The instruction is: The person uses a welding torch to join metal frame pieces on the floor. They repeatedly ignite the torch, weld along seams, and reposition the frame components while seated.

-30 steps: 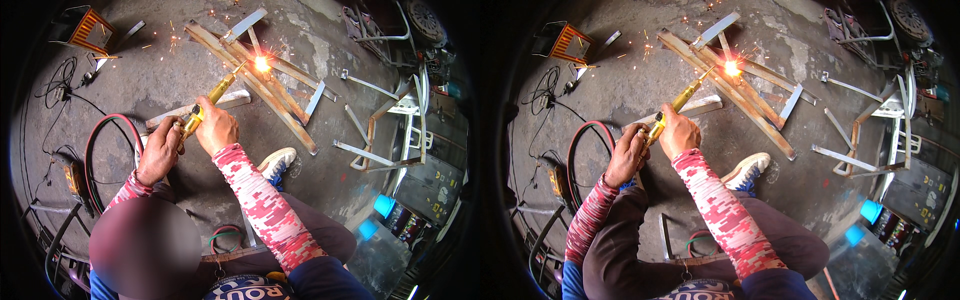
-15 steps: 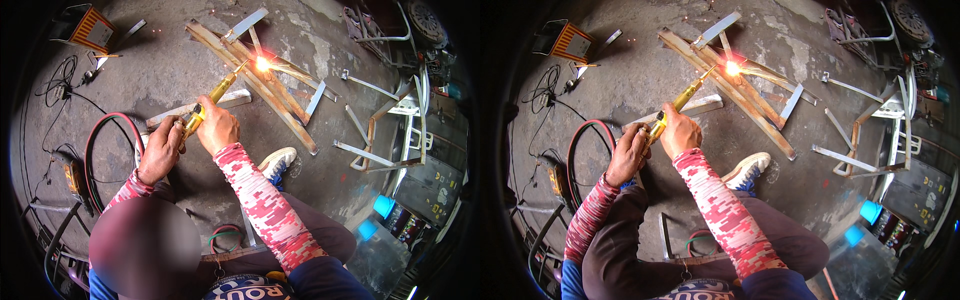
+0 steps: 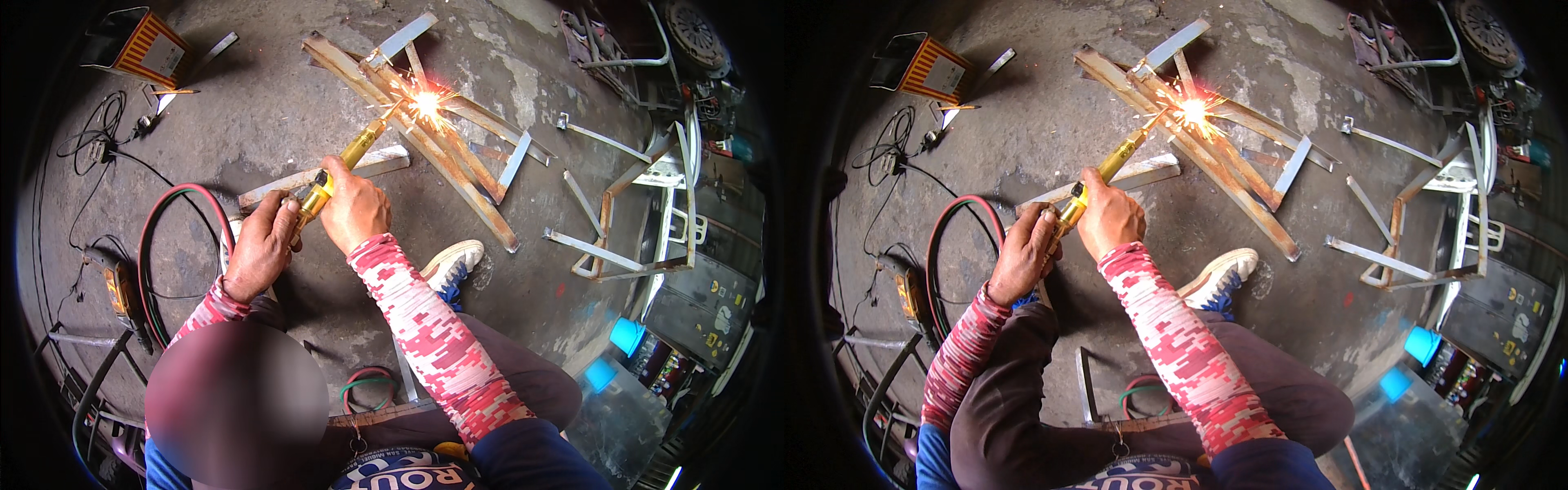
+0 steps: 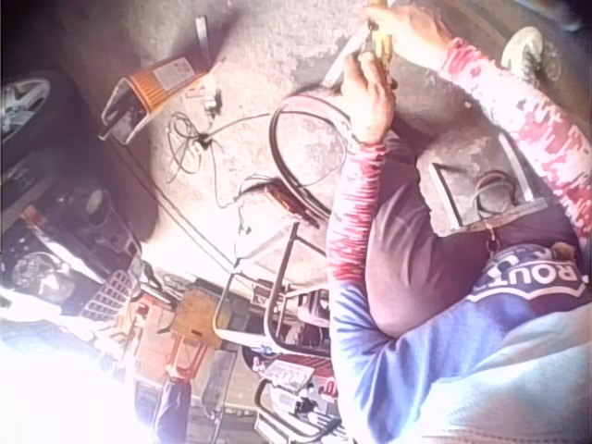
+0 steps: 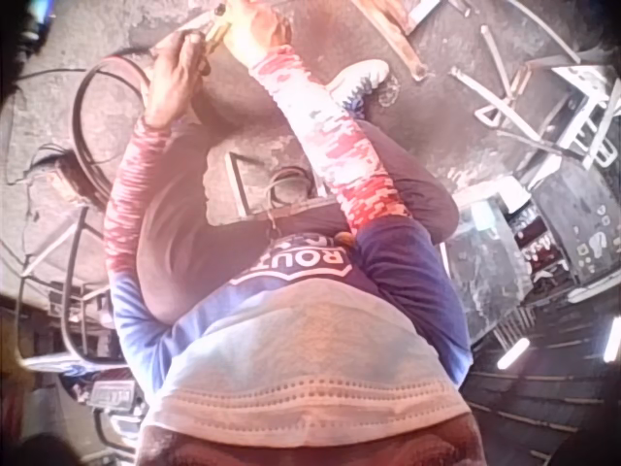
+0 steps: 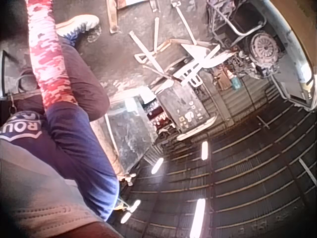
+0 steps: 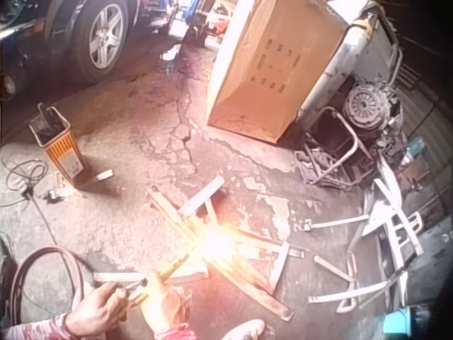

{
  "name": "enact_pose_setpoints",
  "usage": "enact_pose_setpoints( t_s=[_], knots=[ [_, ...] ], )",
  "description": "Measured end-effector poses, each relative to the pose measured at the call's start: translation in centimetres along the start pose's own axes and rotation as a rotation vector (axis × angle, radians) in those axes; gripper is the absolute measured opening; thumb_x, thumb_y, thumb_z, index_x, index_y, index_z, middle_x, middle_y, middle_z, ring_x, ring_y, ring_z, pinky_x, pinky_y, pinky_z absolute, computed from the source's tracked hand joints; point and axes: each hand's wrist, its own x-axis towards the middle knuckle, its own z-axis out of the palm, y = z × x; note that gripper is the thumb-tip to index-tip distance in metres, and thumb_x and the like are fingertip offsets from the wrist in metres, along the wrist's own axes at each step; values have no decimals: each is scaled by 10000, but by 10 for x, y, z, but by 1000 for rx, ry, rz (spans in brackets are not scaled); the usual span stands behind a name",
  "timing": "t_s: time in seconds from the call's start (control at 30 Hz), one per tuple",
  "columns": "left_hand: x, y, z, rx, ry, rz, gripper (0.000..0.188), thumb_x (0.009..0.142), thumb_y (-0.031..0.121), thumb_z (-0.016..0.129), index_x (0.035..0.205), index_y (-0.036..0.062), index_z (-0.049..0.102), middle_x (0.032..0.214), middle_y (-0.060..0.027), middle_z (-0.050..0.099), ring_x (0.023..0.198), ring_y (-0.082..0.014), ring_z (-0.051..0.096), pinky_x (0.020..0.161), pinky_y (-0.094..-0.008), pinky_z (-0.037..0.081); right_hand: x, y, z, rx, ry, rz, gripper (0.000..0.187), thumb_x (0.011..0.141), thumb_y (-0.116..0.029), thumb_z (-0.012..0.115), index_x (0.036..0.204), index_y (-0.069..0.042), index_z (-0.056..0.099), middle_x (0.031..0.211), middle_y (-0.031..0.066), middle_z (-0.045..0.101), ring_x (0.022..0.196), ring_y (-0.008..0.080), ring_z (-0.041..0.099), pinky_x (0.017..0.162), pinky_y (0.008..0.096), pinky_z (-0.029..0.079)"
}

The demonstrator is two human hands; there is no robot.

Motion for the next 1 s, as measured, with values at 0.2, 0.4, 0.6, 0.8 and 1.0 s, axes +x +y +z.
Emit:
enact_pose_setpoints(
  t_s=[0.2, 0.4, 0.6, 0.8, 1.0],
  knots=[
    [-1, 1, -3, -4, -12, -23, 334, 1124, 306, 465, 1255, 13, 556, 772, -49, 615, 596, -110, 597, 491, -278, 448, -1, 0, 1, 4, 3, 18, 424, 871, -77, 626, 1283, -175, 602, 925, 218, 741, 914, 446, 718, 803, 557, 537],
    [-1, -1, -3, 21, -31, 29, 325, 1128, 321, 408, 1306, 83, 538, 768, -23, 599, 561, -60, 520, 491, -218, 412, -1, 1, 1, 4, 10, 10, 413, 877, -77, 624, 1276, -178, 595, 908, 225, 736, 899, 452, 716, 788, 561, 533],
    [1, -3, -1, 15, -19, 48, 320, 1129, 332, 405, 1292, 92, 541, 759, -19, 596, 551, -59, 509, 488, -215, 404, 0, 1, 0, -1, 4, 7, 404, 881, -82, 625, 1272, -180, 593, 890, 225, 733, 878, 457, 715, 768, 567, 532],
    [2, -3, -2, 17, -31, 30, 312, 1128, 330, 400, 1277, 96, 543, 748, -11, 593, 547, -55, 504, 488, -214, 399, 1, 1, 2, 1, 19, -12, 397, 888, -82, 620, 1274, -171, 592, 892, 230, 732, 886, 458, 714, 772, 564, 534],
    [1, -3, -2, 11, -25, 27, 317, 1128, 337, 399, 1279, 97, 541, 746, -11, 595, 543, -52, 500, 489, -215, 399, 0, 1, 2, -1, 25, -21, 413, 891, -77, 615, 1293, -168, 590, 911, 232, 735, 897, 457, 715, 780, 567, 536]
  ],
)
